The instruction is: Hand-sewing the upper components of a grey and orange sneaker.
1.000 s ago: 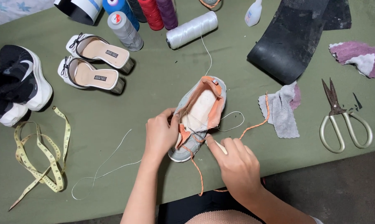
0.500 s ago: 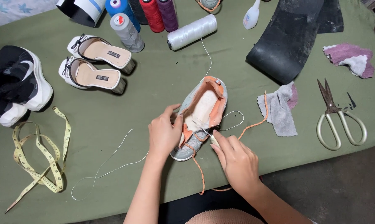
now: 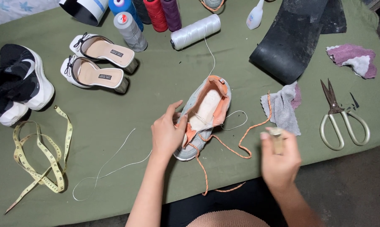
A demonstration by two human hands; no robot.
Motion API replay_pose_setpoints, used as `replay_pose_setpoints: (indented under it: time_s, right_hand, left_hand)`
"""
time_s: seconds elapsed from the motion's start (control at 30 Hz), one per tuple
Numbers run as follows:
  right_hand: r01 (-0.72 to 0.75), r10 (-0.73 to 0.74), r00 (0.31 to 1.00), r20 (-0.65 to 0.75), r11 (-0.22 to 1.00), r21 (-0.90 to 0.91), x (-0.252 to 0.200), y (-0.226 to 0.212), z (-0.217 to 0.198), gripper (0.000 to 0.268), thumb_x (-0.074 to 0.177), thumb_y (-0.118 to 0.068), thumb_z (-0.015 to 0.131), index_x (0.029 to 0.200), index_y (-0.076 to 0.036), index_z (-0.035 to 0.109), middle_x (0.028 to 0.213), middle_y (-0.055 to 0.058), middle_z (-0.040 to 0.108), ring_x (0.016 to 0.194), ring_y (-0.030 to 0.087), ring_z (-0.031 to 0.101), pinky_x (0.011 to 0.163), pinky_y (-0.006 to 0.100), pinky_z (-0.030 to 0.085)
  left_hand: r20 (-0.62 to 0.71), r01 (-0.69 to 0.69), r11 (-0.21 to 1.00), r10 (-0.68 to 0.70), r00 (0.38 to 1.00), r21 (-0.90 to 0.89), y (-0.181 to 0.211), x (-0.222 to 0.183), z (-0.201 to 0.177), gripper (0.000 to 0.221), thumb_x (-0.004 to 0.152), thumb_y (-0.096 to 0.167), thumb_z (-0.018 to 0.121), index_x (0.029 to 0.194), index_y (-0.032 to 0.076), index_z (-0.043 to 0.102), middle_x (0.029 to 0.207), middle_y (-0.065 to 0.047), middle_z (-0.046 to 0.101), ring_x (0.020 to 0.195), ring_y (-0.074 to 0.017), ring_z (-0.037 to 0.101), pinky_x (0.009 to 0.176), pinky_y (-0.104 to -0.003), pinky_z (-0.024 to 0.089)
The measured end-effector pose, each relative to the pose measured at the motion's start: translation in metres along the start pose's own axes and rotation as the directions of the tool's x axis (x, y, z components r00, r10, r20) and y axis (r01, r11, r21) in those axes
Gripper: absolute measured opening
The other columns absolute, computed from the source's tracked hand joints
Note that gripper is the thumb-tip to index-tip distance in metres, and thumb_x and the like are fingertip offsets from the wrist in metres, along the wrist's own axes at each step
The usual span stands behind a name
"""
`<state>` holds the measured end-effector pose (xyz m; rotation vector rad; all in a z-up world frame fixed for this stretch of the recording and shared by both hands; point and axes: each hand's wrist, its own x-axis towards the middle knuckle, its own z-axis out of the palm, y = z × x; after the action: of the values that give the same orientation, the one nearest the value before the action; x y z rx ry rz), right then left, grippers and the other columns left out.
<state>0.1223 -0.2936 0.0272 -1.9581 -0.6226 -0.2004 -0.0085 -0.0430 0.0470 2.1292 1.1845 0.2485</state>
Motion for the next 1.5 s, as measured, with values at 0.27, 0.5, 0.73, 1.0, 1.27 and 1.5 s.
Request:
replay_pose_setpoints:
  time_s: [0.27, 0.5, 0.73, 1.0, 1.27, 1.5]
  right_hand:
    - [-0.075, 0.035, 0.996, -0.079, 0.805, -0.589, 0.063, 0.197, -0.114, 0.029, 0.118, -0.008, 0.071, 0.125, 0.017, 0.058, 0.119, 0.035, 0.048, 0.107, 0.055, 0.052, 0.094, 0.06, 0.041]
    - [-0.23, 0.329, 0.944, 0.019, 0.7, -0.676, 0.057, 0.245, -0.133, 0.052, 0.105, -0.029, 0.079, 0.128, 0.013, 0.057, 0.125, 0.036, 0.049, 0.111, 0.056, 0.054, 0.096, 0.06, 0.044]
    - [-0.185, 0.496, 0.859, 0.125, 0.53, -0.828, 0.09, 0.236, -0.144, 0.074, 0.09, -0.057, 0.073, 0.126, 0.007, 0.073, 0.108, 0.039, 0.075, 0.105, 0.055, 0.066, 0.092, 0.055, 0.049]
    - [-0.279, 0.563, 0.823, 0.074, 0.516, -0.81, 0.071, 0.239, -0.147, 0.051, 0.084, -0.059, 0.077, 0.089, -0.008, 0.077, 0.094, 0.028, 0.079, 0.095, 0.048, 0.072, 0.085, 0.049, 0.053]
    - [-0.471, 0.51, 0.847, 0.146, 0.85, -0.237, 0.043, 0.13, -0.142, 0.045, 0.099, -0.013, 0.077, 0.079, -0.011, 0.037, 0.081, 0.005, 0.049, 0.077, 0.015, 0.048, 0.07, 0.031, 0.038]
    - [-0.517, 0.347, 0.756, 0.555, 0.836, 0.183, -0.003, 0.041, -0.086, 0.034, 0.083, 0.004, 0.077, 0.078, -0.01, 0.046, 0.072, 0.0, 0.04, 0.064, 0.009, 0.039, 0.06, 0.023, 0.032]
  left_hand:
    - [0.034, 0.014, 0.996, -0.011, 0.999, -0.093, 0.008, -0.009, -0.007, 0.052, 0.09, 0.041, 0.059, 0.14, 0.028, 0.057, 0.115, 0.001, 0.078, 0.109, -0.0217, 0.07, 0.094, -0.04, 0.05]
    - [-0.196, -0.235, 0.961, 0.205, 0.959, -0.145, 0.011, -0.031, -0.005, 0.064, 0.096, 0.04, 0.061, 0.15, 0.009, 0.043, 0.147, -0.01, 0.054, 0.134, -0.0327, 0.047, 0.109, -0.045, 0.04]
    - [-0.461, -0.423, 0.903, 0.346, 0.817, -0.072, 0.04, -0.072, -0.014, 0.054, 0.102, 0.032, 0.058, 0.146, 0.003, 0.047, 0.151, -0.015, 0.051, 0.146, -0.0393, 0.042, 0.121, -0.05, 0.037]
    - [-0.416, -0.682, 0.69, 0.561, 0.716, -0.243, 0.086, -0.126, 0.027, 0.026, 0.102, 0.014, 0.06, 0.126, 0.003, 0.064, 0.134, -0.018, 0.061, 0.133, -0.0398, 0.059, 0.115, -0.051, 0.046]
    - [0.465, 0.002, 0.759, 0.396, 0.792, -0.651, 0.125, -0.132, 0.091, 0.068, 0.092, 0.049, 0.05, 0.147, 0.008, 0.051, 0.14, -0.017, 0.058, 0.127, -0.0304, 0.059, 0.111, -0.038, 0.045]
    - [0.307, 0.075, 0.615, 0.28, 0.91, -0.785, 0.112, -0.145, 0.103, 0.037, 0.099, 0.032, 0.059, 0.131, 0.012, 0.064, 0.121, -0.001, 0.074, 0.109, -0.009, 0.069, 0.094, -0.027, 0.054]
